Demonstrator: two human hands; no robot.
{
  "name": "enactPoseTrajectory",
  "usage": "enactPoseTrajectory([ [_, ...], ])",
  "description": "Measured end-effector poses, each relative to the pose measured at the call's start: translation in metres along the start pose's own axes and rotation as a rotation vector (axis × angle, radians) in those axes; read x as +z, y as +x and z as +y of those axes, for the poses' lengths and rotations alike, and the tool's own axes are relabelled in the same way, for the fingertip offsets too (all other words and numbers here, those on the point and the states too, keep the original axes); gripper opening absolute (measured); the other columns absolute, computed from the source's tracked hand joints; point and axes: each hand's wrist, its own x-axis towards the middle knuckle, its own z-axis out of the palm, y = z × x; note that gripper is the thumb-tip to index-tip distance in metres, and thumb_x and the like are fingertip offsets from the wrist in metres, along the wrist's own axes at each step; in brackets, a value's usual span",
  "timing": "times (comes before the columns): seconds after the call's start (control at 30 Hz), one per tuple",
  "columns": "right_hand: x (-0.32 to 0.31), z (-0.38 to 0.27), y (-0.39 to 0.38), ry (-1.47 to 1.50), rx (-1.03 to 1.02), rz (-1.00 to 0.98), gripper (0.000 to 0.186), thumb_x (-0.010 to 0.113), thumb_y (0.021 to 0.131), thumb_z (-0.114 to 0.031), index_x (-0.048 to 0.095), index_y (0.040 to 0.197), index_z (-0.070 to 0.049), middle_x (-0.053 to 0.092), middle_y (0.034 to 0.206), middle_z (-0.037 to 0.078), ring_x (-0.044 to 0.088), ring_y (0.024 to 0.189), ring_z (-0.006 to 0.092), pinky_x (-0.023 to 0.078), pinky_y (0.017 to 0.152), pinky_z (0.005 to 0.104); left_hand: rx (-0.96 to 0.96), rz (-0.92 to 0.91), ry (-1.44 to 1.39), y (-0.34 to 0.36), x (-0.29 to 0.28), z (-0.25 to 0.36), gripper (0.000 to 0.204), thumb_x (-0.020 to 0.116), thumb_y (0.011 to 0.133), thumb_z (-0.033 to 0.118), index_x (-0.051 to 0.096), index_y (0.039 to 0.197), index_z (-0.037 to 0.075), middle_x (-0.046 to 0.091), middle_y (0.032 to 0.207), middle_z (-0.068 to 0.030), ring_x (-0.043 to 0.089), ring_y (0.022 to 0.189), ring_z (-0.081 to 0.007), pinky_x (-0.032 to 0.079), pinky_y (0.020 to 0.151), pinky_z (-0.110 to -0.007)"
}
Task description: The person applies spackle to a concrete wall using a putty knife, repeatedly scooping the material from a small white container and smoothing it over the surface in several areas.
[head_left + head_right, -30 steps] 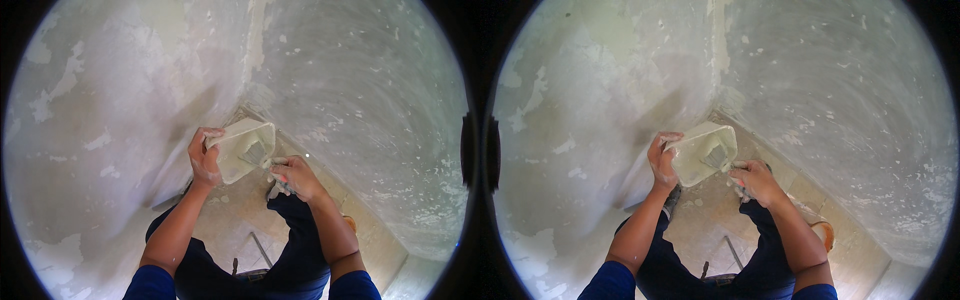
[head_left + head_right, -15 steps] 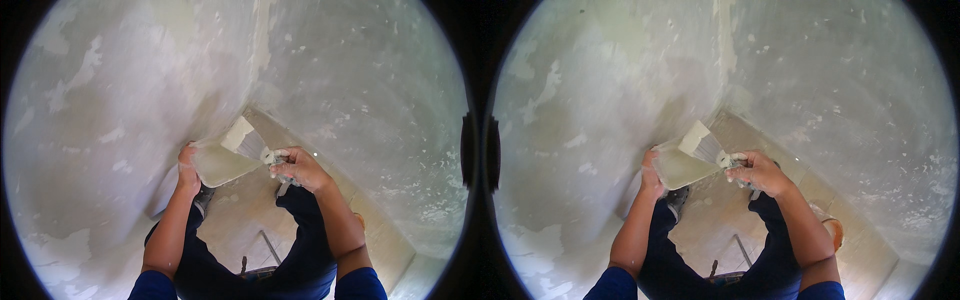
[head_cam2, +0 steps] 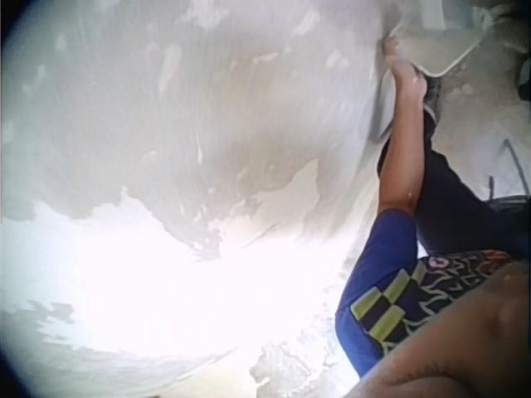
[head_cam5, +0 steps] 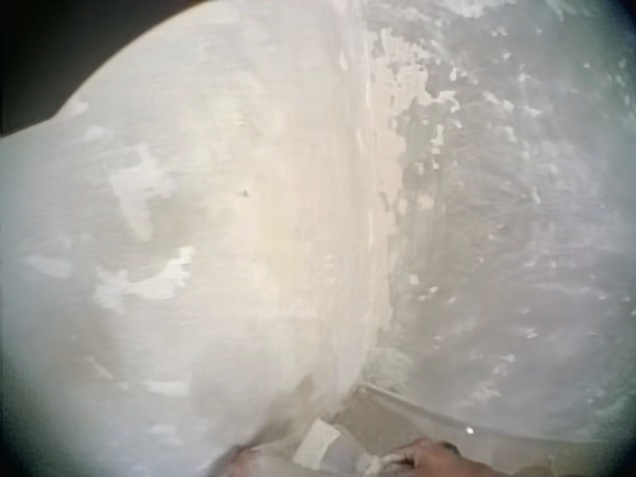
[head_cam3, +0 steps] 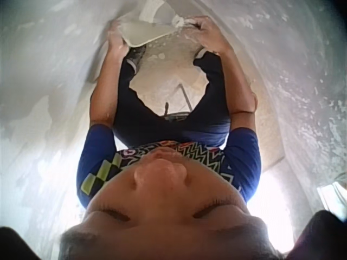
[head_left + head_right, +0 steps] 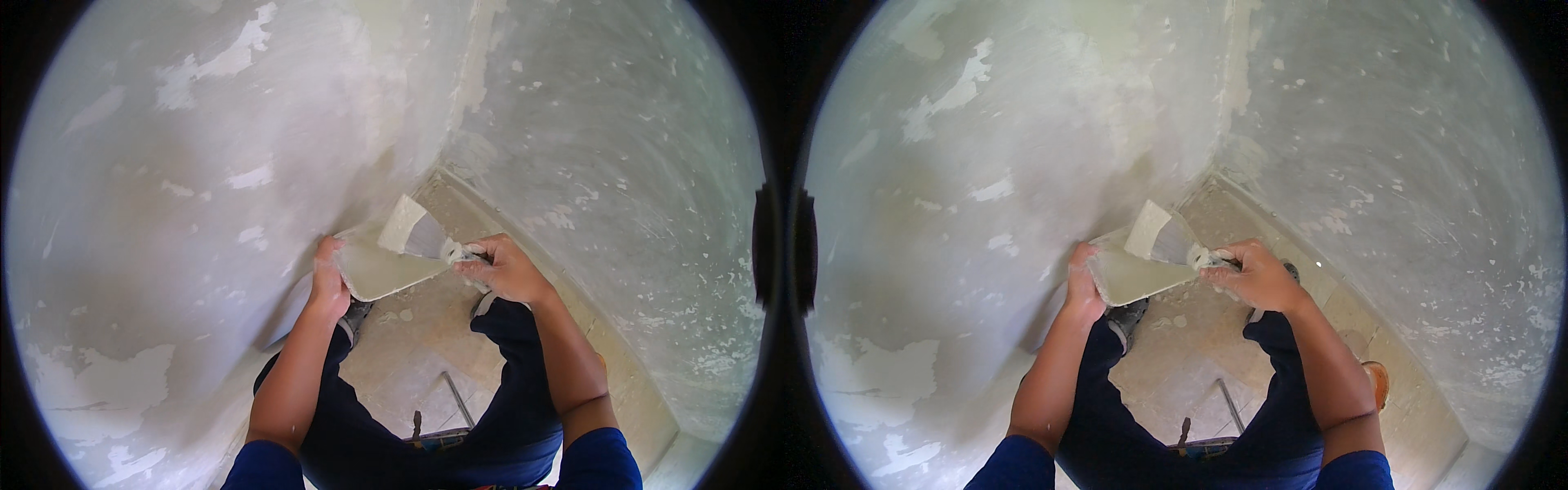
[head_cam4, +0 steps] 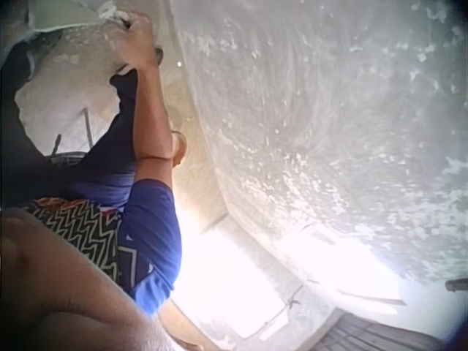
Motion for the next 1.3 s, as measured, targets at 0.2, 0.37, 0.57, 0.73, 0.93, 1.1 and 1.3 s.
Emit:
enactPoseTrajectory([
  [0.2, 0.009, 0.014, 0.008, 0.486, 0.061, -0.010, 0.011, 0.071, 0.099, -0.015, 0.072, 0.104, -0.005, 0.067, 0.087, -0.003, 0.053, 0.069, 0.0041, 0.043, 0.060, 0.0245, -0.045, 0.004, -0.013, 0.003, 0.004, 0.001, 0.050, 0.059, 0.088, 0.040, 0.063, 0.120, 0.002, 0.068, 0.116, -0.0149, 0.065, 0.108, -0.0292, 0.051, 0.098, -0.042],
  [0.37, 0.006, 0.009, 0.015, 0.923, 0.159, -0.088, 0.019, 0.066, 0.103, -0.022, 0.068, 0.113, -0.006, 0.066, 0.087, -0.003, 0.059, 0.069, 0.0070, 0.046, 0.059, 0.0263, -0.089, -0.085, 0.023, -0.001, -0.008, 0.007, 0.057, 0.059, 0.086, 0.041, 0.063, 0.127, 0.001, 0.068, 0.121, -0.0164, 0.065, 0.113, -0.0304, 0.050, 0.102, -0.043],
  [0.57, 0.009, 0.029, 0.048, 0.989, 0.110, 0.057, 0.036, 0.056, 0.109, -0.038, 0.067, 0.120, -0.005, 0.067, 0.093, 0.000, 0.060, 0.077, 0.0087, 0.048, 0.068, 0.0259, -0.185, -0.131, 0.224, -0.033, -0.014, 0.033, 0.055, 0.061, 0.084, 0.039, 0.065, 0.124, 0.001, 0.069, 0.118, -0.0161, 0.067, 0.108, -0.0305, 0.051, 0.098, -0.042],
  [0.73, 0.039, 0.080, 0.100, 1.045, -0.039, 0.109, 0.036, 0.051, 0.111, -0.035, 0.066, 0.122, -0.004, 0.067, 0.093, 0.002, 0.061, 0.082, 0.0117, 0.049, 0.074, 0.0273, -0.119, -0.088, 0.255, -0.061, -0.013, 0.051, 0.047, 0.062, 0.083, 0.036, 0.067, 0.114, 0.001, 0.069, 0.105, -0.0140, 0.067, 0.095, -0.0268, 0.053, 0.087, -0.040],
  [0.93, 0.127, 0.157, 0.153, 0.817, 0.043, 0.434, 0.034, 0.057, 0.109, -0.025, 0.066, 0.132, -0.002, 0.066, 0.100, -0.001, 0.058, 0.088, 0.0085, 0.047, 0.080, 0.0256, -0.092, -0.006, 0.128, -0.059, 0.030, 0.042, 0.038, 0.060, 0.084, 0.031, 0.068, 0.109, 0.003, 0.069, 0.097, -0.0111, 0.067, 0.087, -0.0255, 0.054, 0.082, -0.039],
  [1.1, 0.169, 0.181, 0.191, 0.735, -0.182, 0.633, 0.043, 0.068, 0.101, -0.014, 0.061, 0.140, 0.003, 0.067, 0.105, 0.003, 0.058, 0.091, 0.0133, 0.048, 0.079, 0.0310, -0.187, -0.006, 0.222, -0.039, 0.030, 0.029, 0.035, 0.058, 0.084, 0.028, 0.065, 0.108, 0.004, 0.068, 0.097, -0.0097, 0.066, 0.087, -0.0243, 0.053, 0.081, -0.039],
  [1.3, 0.169, 0.203, 0.219, 0.336, -0.280, 0.679, 0.036, 0.068, 0.096, -0.007, 0.064, 0.129, 0.006, 0.063, 0.093, 0.018, 0.060, 0.082, 0.0260, 0.049, 0.074, 0.0365, -0.342, -0.130, 0.158, -0.016, -0.015, 0.018, 0.032, 0.057, 0.083, 0.029, 0.065, 0.103, 0.005, 0.066, 0.093, -0.0079, 0.065, 0.083, -0.0215, 0.053, 0.079, -0.036],
])
